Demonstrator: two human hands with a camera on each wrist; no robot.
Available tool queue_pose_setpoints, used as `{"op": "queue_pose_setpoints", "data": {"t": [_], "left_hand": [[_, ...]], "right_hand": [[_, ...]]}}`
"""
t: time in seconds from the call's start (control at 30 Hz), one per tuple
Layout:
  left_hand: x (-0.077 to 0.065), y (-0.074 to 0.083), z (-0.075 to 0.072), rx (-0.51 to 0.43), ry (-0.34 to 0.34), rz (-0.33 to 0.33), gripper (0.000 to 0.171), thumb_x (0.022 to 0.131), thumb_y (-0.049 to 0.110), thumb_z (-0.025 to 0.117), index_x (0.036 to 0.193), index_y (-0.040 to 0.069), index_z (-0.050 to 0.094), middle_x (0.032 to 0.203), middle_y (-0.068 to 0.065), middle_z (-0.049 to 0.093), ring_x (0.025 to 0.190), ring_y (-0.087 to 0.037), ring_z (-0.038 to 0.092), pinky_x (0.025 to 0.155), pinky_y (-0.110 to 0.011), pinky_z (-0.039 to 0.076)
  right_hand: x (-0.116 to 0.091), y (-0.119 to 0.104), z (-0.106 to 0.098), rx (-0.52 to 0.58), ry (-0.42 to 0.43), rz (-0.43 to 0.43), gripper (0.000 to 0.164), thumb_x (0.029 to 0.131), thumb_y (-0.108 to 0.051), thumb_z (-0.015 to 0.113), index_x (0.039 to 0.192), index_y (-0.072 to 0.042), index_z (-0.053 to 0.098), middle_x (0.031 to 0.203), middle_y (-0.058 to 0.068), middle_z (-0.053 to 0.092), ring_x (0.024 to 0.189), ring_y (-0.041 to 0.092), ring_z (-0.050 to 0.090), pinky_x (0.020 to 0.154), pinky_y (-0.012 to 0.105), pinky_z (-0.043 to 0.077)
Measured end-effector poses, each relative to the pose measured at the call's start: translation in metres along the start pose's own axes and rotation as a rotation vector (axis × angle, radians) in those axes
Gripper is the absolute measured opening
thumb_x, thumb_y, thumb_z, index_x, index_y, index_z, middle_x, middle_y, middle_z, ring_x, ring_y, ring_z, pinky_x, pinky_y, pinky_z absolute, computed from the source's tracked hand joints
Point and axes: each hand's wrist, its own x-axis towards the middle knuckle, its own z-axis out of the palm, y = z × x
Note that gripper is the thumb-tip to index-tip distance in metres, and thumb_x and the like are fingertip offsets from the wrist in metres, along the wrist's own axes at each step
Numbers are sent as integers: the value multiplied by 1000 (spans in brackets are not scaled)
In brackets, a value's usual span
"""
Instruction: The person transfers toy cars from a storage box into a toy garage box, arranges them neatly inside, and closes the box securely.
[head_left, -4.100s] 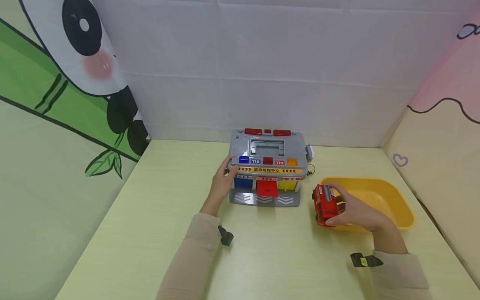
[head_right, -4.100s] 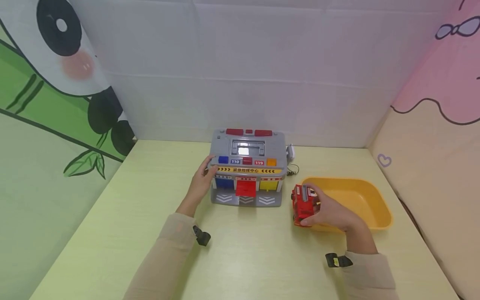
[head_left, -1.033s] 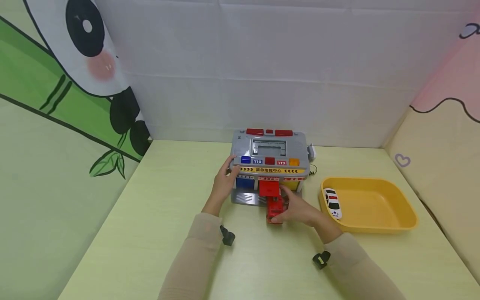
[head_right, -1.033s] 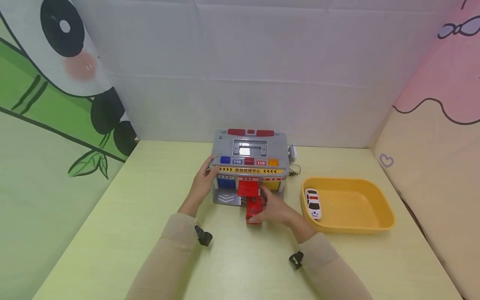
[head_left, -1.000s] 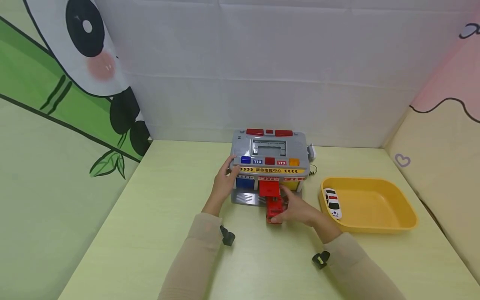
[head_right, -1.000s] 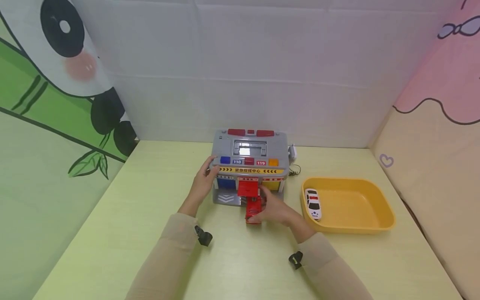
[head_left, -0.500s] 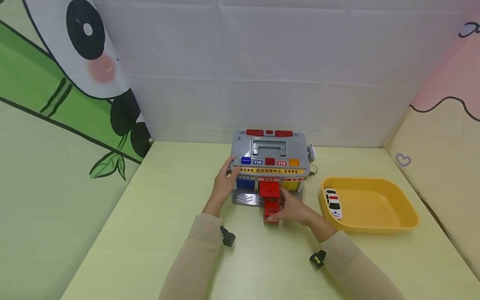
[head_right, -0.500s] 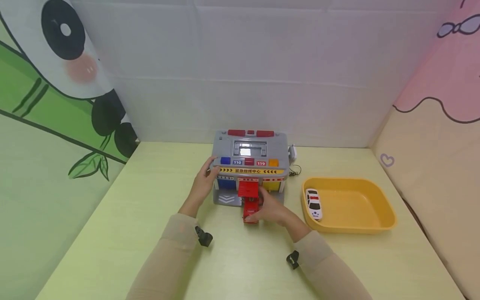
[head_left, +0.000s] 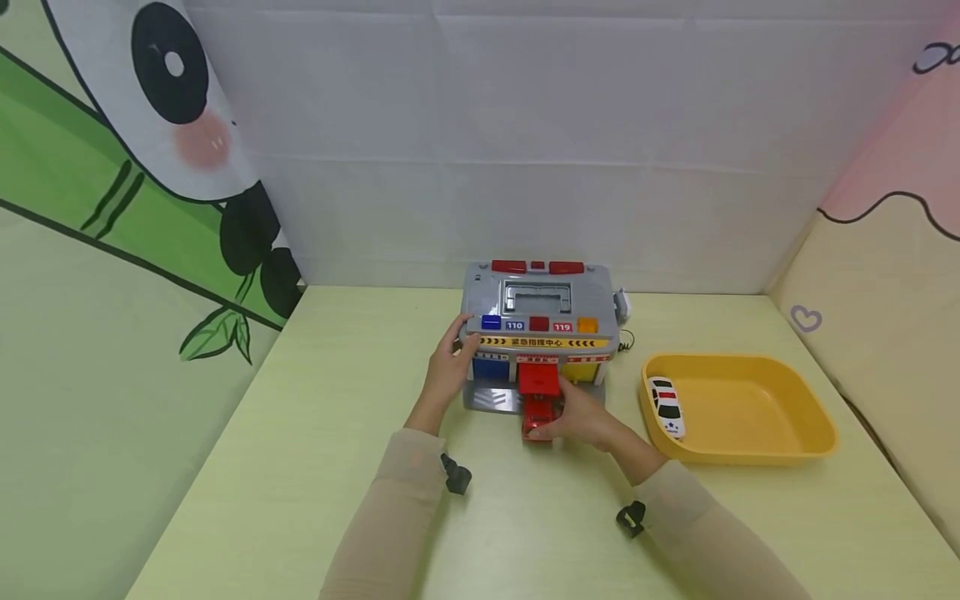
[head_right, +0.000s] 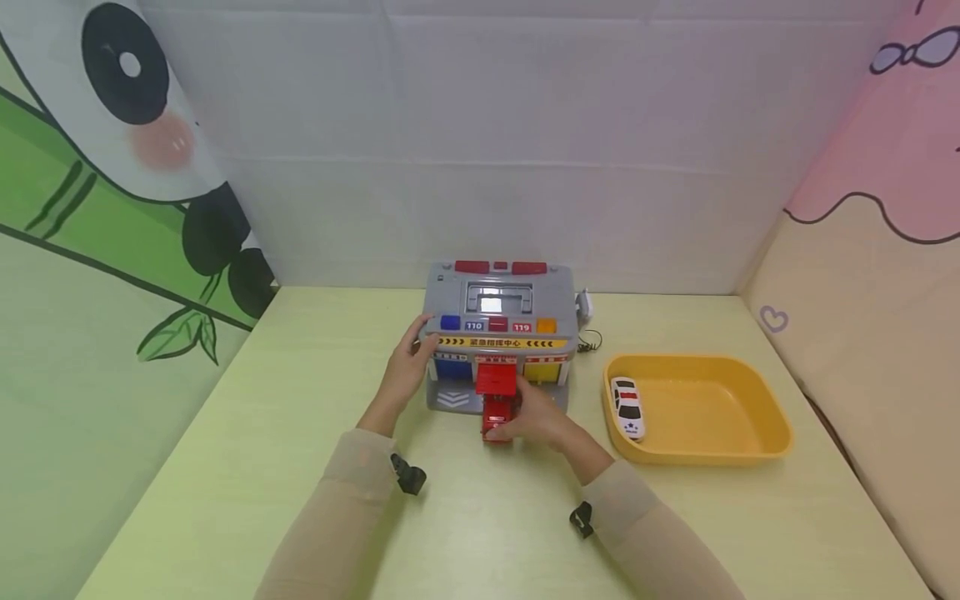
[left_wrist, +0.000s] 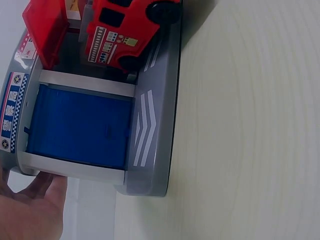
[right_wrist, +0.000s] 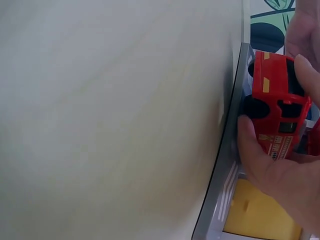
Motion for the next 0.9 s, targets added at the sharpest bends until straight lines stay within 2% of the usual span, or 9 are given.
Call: {"op": "queue_pose_setpoints", "data": {"t": [0.2,0.47,0.57,0.7,0.9], "left_hand": [[-1,0,0,-2,4,-7,49,99,47,50,146,35,41,149,-8,41,131,-33,42,99,-58,38],[0,-1,-1,-9,6,5,48,99,45,50,146,35,42,148,-8,42,130,-33,43,99,-58,39],[0,-1,-1,-5,3,7,48,100,46,50,146,35,42,148,-9,42,130,-33,43,99,-58,39],[-1,-1,0,2,3,2,48,100,46,49,146,35,41,149,-8,41,130,-34,43,99,-58,39],[-1,1,0,-5,10,11,47,100,42,50,146,32,43,148,-10,43,131,-34,43,99,-58,39]], "right_hand": [[2,2,2,-8,41,-2,100,70,-29,90,149,-12,31,139,13,46,124,35,42,99,54,40],[-1,1,5,50,109,42,106,70,-27,90,151,-9,24,143,16,42,125,36,42,99,55,40],[-2,0,7,79,130,52,102,71,-26,89,148,-6,25,142,18,43,124,35,43,100,53,40],[0,-1,7,65,155,70,94,72,-28,88,142,-4,30,138,17,46,121,34,45,101,52,40],[5,-1,5,68,159,78,81,73,-26,87,130,0,36,124,18,52,110,33,49,96,48,43]]}}
